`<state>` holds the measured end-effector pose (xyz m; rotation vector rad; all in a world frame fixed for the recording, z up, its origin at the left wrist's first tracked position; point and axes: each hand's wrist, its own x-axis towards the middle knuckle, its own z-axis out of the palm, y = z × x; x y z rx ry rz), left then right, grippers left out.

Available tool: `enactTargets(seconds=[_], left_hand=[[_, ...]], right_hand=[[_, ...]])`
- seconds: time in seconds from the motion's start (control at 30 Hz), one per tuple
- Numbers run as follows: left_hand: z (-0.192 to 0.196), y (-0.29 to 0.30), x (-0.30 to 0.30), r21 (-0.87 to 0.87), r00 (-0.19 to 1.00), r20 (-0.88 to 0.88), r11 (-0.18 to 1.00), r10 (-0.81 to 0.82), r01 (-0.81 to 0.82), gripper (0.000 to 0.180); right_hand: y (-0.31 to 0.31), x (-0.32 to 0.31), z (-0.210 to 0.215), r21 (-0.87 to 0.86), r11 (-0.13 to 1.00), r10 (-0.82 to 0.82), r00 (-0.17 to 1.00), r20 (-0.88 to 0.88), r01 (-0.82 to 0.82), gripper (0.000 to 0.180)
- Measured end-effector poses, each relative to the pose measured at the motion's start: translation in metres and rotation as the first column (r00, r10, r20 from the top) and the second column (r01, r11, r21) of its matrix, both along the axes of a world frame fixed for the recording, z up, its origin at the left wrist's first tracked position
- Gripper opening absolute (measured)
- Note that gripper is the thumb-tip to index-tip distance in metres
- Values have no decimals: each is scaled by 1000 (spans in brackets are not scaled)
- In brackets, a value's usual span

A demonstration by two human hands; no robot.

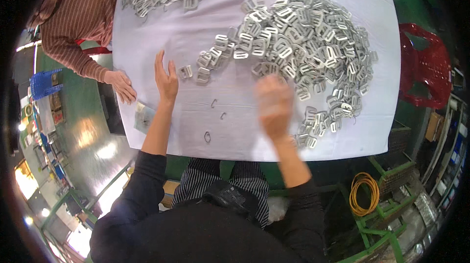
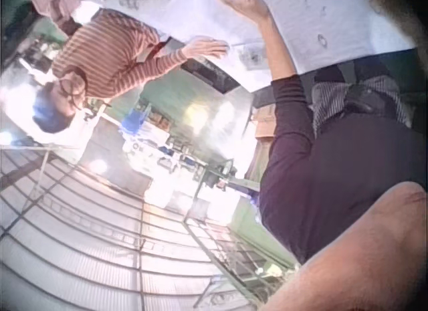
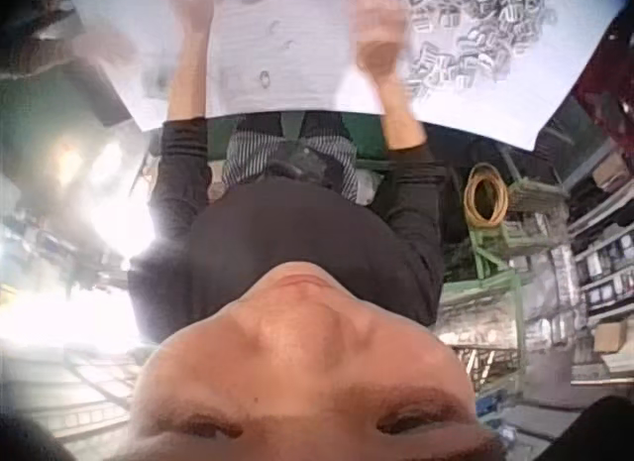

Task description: The person assembles small white plastic buckles by hand, inserting metal hooks into the buckle slots. They repeatedly pick up a buckle and a hook, connect them, and place the assembled unit into a red basket. The task is performed at a table with other workers nearby.

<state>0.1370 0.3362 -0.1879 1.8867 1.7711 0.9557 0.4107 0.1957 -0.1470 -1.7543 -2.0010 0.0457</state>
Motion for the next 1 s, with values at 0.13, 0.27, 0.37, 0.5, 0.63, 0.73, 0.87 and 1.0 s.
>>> enactTargets(seconds=[0.13,0.27,0.37,0.5,0.63,0.73,0.87,1.0], left_hand=[[-59,-15,-14,45,968,-242,997,72,-63,46],[-70,3,40,28,970,-234,996,-72,81,50],[-65,27,111,25,953,2,952,-304,304,50],[-45,30,185,4,847,335,900,-412,436,52],[-14,-13,157,182,828,239,861,-507,474,57],[-24,-95,111,-28,845,-84,849,-527,527,66],[-49,-155,126,-170,850,-138,858,-508,485,79],[-41,-139,191,-72,763,147,763,-629,643,79]], right_hand=[[-76,-165,-71,-131,792,553,792,-261,-596,39],[-42,-162,-101,-207,770,588,797,-136,-604,41],[11,-95,-104,-132,898,404,906,-125,-419,41],[35,-14,-81,-67,982,182,982,57,-179,41],[-32,9,-45,36,971,-228,961,-160,236,39],[-126,24,-74,-30,576,-810,565,-155,817,52],[-151,19,-111,-175,-16,-984,-46,-171,984,67],[-56,40,-113,-162,129,-895,45,-444,978,66]])
